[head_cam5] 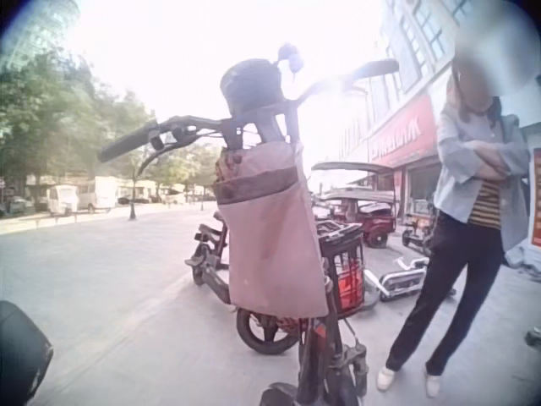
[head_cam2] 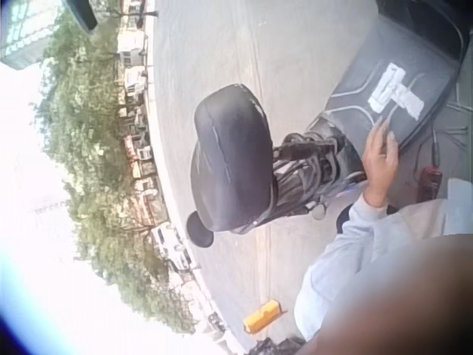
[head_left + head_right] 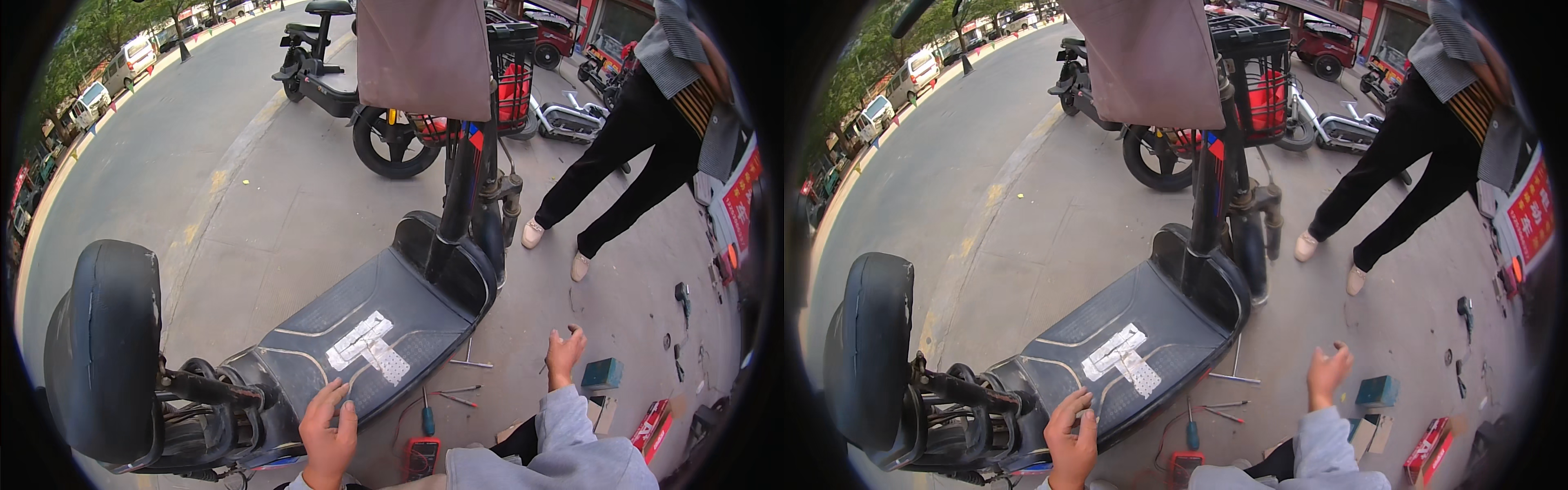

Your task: The person opens the scooter seat compartment, uses a screwdriver to adjust internal wiring and connections, then closes the seat and secures it with screws. The person also briefly tests the handlebar controls and uses a wrench on the rear wheel area.

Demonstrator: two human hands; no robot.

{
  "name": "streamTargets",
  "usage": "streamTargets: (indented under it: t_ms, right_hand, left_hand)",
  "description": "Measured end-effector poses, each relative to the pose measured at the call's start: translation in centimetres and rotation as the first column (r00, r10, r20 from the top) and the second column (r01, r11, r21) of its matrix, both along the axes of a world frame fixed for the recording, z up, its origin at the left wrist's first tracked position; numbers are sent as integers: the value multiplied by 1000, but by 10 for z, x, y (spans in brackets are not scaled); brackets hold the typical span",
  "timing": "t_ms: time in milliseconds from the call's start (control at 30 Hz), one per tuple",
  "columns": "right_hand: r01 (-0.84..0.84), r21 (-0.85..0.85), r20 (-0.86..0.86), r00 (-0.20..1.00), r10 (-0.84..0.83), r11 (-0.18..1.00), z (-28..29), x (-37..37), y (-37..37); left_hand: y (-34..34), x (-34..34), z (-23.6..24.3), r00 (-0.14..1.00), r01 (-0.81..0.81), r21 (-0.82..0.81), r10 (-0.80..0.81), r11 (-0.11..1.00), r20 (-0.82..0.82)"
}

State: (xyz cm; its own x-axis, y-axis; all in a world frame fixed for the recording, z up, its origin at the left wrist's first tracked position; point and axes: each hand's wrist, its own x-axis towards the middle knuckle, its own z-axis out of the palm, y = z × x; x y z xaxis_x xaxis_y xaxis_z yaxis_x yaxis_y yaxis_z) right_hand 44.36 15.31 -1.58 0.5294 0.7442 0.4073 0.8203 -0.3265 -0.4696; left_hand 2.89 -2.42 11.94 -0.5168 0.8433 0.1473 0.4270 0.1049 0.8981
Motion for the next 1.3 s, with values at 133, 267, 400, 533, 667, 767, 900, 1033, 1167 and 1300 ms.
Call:
streamTargets:
  t_ms: [133,267,400,533,667,767,900,1033,1167,1300]
  right_hand:
    - [-429,-122,64,897,438,895,26,-42,-58]
    - [-715,-635,-487,664,568,293,-13,-108,-146]
    - [-602,-697,-491,5,871,-390,-86,-165,-245]
    - [-371,-768,-330,-469,819,-522,-173,-209,-282]
    - [-143,-824,-447,-431,784,-548,-203,-193,-275]
    - [-217,-851,-396,-334,855,-479,-191,-144,-257]
    - [-13,-986,-163,-133,978,-166,-163,-78,-232]
    - [-84,-991,-124,227,966,-108,-136,-30,-206]
    - [-423,-862,-214,804,555,280,-67,-44,-230]
    - [-866,-382,-748,495,443,321,88,-101,-300]
  left_hand:
    - [-12,-1,-12,956,-47,-78,68,996,284]
    - [-52,9,-16,872,-147,-164,205,976,444]
    - [-83,37,-11,797,-132,-261,259,956,545]
    - [-116,65,-15,741,-86,-385,317,919,592]
    - [-156,93,-18,662,25,-471,339,882,669]
    - [-178,115,-23,614,98,-508,349,856,708]
    - [-198,140,-31,627,217,-615,374,758,683]
    - [-216,150,-35,588,193,-554,356,810,726]
    - [-225,154,-60,278,148,-611,560,778,780]
    - [-227,160,-93,-112,28,-639,638,769,762]
